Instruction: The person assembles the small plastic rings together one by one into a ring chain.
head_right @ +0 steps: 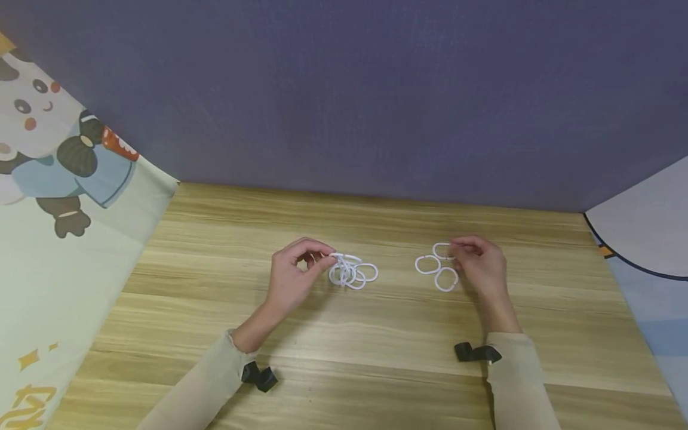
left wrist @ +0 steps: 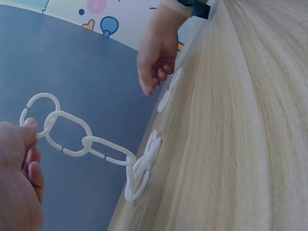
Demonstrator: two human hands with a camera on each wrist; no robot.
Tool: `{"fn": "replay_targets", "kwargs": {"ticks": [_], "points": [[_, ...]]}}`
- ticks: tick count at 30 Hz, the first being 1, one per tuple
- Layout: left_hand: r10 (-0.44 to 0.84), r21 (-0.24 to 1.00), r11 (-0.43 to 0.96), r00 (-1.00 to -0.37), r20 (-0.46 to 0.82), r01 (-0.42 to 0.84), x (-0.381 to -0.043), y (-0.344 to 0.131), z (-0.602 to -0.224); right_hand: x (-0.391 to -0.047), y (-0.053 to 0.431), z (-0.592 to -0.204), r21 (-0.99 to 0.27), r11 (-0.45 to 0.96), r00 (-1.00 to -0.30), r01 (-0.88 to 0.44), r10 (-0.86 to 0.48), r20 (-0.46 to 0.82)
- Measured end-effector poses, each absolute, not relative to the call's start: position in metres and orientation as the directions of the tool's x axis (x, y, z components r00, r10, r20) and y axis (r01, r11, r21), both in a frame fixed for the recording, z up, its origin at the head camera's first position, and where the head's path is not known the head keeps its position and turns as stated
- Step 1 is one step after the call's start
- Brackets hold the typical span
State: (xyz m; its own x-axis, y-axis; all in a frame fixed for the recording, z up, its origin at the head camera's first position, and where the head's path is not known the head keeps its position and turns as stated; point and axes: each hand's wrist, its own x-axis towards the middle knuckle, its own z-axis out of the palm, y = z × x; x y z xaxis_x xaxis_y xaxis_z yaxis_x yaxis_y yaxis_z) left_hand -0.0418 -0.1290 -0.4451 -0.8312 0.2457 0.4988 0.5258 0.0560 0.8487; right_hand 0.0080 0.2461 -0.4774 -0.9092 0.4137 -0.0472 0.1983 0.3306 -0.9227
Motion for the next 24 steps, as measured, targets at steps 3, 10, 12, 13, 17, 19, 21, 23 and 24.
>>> {"fn": "replay_targets", "kwargs": {"ticks": [3, 10, 12, 13, 17, 19, 21, 23, 24], "points": [[0.248, 0.855, 0.057, -0.837, 0.488, 0.515, -0.042, -0.129, -0.446, 0.008, 0.25, -0.485, -0.913, 0.363, -0.901, 0.185, 0.434, -0.01], [0.245, 0.856, 0.058, -0.839, 0.486, 0.514, -0.043, -0.127, -0.447, 0.004, 0.253, -0.497, -0.837, 0.534, -0.885, 0.121, 0.44, 0.153], [0.243, 0.855, 0.058, -0.837, 0.489, 0.516, -0.043, -0.127, -0.447, 0.002, 0.254, -0.499, -0.815, 0.57, -0.886, 0.102, 0.425, 0.186], [0.244, 0.854, 0.058, -0.837, 0.49, 0.517, -0.043, -0.127, -0.447, 0.002, 0.255, -0.5, -0.806, 0.584, -0.886, 0.097, 0.419, 0.197], [0.245, 0.853, 0.065, -0.837, 0.489, 0.517, -0.043, -0.126, -0.447, -0.001, 0.256, -0.503, -0.771, 0.63, -0.886, 0.088, 0.403, 0.229], [0.244, 0.855, 0.069, -0.839, 0.486, 0.515, -0.043, -0.126, -0.446, -0.002, 0.256, -0.503, -0.759, 0.644, -0.887, 0.094, 0.401, 0.23], [0.244, 0.856, 0.07, -0.84, 0.484, 0.513, -0.044, -0.125, -0.446, -0.002, 0.256, -0.503, -0.754, 0.649, -0.885, 0.102, 0.405, 0.229], [0.245, 0.859, 0.068, -0.843, 0.479, 0.508, -0.044, -0.125, -0.446, -0.002, 0.255, -0.503, -0.753, 0.648, -0.878, 0.115, 0.42, 0.228], [0.246, 0.86, 0.067, -0.844, 0.477, 0.506, -0.044, -0.124, -0.446, -0.002, 0.255, -0.503, -0.75, 0.649, -0.874, 0.126, 0.43, 0.226]]}}
